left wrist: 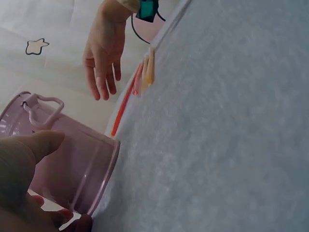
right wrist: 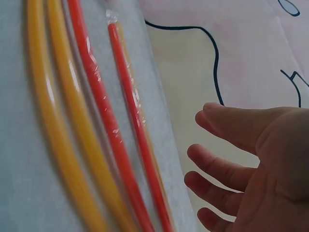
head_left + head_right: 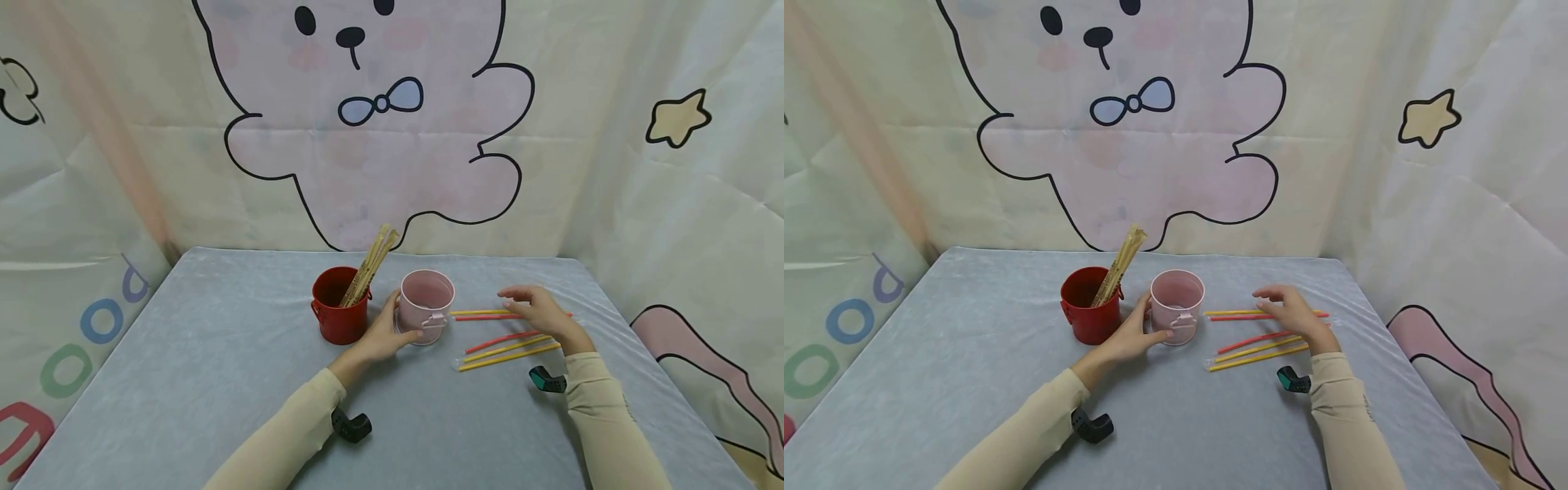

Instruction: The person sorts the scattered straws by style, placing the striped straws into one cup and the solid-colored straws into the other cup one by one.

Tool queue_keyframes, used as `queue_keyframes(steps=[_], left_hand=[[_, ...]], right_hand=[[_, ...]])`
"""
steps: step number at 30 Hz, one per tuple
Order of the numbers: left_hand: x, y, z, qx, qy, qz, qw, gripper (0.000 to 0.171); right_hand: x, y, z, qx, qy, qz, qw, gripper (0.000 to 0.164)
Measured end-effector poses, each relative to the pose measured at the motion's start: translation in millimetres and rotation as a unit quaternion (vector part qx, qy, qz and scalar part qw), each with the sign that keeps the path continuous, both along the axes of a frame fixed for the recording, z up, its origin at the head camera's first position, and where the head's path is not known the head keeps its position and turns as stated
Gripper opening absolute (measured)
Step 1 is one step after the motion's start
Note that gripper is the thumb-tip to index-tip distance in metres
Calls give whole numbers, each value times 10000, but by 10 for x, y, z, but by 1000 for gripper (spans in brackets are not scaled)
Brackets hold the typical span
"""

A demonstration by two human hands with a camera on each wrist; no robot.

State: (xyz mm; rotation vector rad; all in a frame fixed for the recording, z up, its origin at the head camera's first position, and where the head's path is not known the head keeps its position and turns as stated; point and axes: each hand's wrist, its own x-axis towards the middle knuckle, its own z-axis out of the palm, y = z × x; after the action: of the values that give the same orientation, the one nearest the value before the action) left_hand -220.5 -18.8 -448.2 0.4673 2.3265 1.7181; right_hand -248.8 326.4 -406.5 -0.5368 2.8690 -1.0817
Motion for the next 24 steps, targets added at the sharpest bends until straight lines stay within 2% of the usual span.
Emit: queue_keyframes(steps=[6, 13, 21, 24], left_hand=[[-38, -20, -64, -185, 41, -161, 9997, 82], [-47, -56, -87, -310, 56, -332, 9990, 81], [-58, -79, -81, -127, 147, -469, 9987, 81], [-67, -85, -75, -114, 83, -500, 9986, 82]], right_hand=[[-53, 100, -155, 226, -89, -69, 9997, 28], [-88, 162, -326, 501, -55, -287, 9983, 24], [-83, 122, -314, 656, -121, -498, 9965, 15], [-93, 117, -299, 740, -21, -425, 9964, 10]])
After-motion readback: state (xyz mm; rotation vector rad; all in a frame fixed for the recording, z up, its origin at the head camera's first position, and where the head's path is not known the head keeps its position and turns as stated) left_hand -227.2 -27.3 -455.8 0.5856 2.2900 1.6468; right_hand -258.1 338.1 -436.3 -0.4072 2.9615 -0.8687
